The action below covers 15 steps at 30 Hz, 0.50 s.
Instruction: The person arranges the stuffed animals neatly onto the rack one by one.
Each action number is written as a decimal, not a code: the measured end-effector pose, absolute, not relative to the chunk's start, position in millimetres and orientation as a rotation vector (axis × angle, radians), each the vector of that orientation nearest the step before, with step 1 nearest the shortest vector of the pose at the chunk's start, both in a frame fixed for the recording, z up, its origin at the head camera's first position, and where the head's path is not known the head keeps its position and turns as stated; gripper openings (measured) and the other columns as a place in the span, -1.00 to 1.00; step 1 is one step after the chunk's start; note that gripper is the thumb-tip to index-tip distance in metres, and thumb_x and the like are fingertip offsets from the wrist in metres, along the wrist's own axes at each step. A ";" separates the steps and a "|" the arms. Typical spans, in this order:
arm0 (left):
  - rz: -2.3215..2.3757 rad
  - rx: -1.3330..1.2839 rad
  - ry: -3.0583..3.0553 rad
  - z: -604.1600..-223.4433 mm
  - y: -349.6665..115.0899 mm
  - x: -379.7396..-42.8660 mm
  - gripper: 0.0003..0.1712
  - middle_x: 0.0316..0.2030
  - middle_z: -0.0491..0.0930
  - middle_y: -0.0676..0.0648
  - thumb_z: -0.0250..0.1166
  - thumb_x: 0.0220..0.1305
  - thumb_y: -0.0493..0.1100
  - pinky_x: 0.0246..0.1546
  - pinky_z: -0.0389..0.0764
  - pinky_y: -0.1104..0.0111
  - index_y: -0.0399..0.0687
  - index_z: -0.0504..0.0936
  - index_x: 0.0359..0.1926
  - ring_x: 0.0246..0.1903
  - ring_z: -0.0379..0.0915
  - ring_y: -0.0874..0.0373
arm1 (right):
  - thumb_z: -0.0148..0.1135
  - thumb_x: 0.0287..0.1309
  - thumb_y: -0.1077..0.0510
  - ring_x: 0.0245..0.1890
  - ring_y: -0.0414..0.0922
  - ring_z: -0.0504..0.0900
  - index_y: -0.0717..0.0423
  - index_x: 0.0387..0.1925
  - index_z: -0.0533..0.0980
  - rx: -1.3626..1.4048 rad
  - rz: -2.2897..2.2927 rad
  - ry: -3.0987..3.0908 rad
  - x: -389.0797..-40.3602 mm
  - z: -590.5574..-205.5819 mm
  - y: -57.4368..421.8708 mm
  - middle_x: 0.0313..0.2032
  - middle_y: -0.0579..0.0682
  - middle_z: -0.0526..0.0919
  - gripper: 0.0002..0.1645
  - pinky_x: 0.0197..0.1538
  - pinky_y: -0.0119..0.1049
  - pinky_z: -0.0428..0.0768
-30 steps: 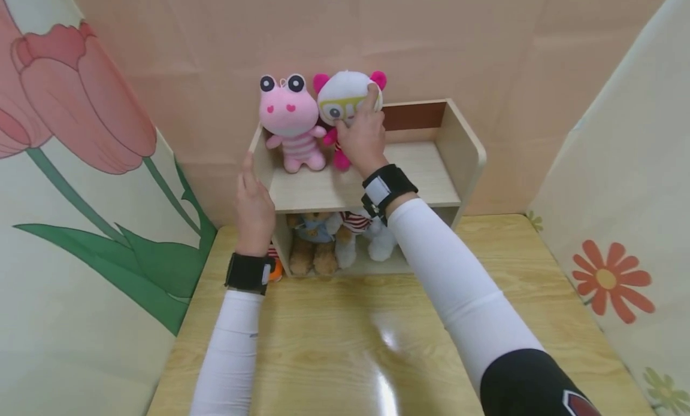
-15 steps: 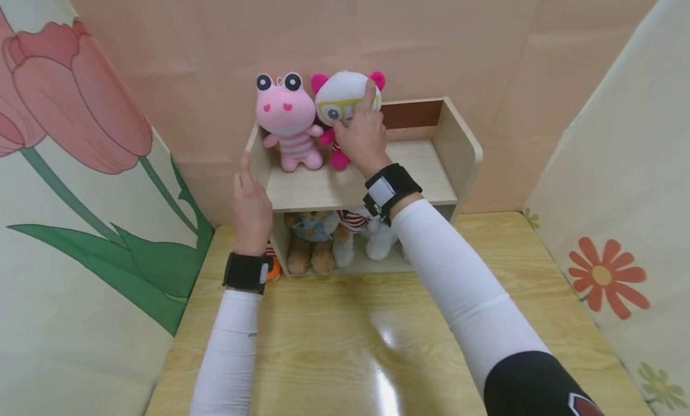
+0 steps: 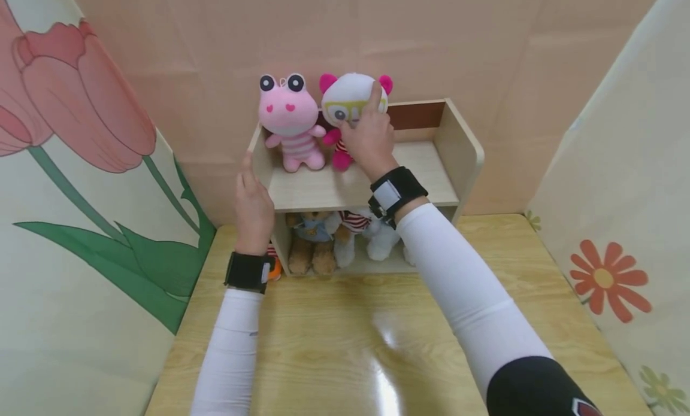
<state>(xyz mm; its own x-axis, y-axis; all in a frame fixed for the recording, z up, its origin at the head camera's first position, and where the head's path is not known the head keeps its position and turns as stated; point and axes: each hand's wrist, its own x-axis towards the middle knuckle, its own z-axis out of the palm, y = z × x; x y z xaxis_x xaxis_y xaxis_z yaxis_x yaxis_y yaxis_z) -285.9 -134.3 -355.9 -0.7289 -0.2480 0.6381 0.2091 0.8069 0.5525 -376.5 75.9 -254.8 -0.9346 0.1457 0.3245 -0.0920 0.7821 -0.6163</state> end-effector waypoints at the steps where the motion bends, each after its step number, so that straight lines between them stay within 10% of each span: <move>1: -0.797 0.028 -2.252 -356.1 -134.1 -285.6 -0.40 -0.07 0.46 -0.36 -0.08 0.52 -0.35 -0.38 0.60 0.00 -0.01 0.12 0.50 -0.39 0.50 -0.28 | 0.30 0.23 -0.17 -0.03 0.22 0.67 -0.08 0.54 -0.24 -0.046 0.926 -2.620 -376.1 -254.9 76.5 0.05 0.32 0.61 0.15 0.02 0.03 0.63; 15: -0.768 0.027 -2.241 -352.5 -135.2 -285.4 -0.41 -0.12 0.46 -0.37 -0.05 0.50 -0.38 -0.37 0.58 -0.01 -0.07 0.14 0.48 -0.40 0.48 -0.27 | 0.27 0.22 -0.21 -0.01 0.23 0.67 -0.04 0.53 -0.26 -0.063 0.898 -2.621 -373.0 -255.2 82.2 0.05 0.31 0.62 0.16 0.02 0.06 0.61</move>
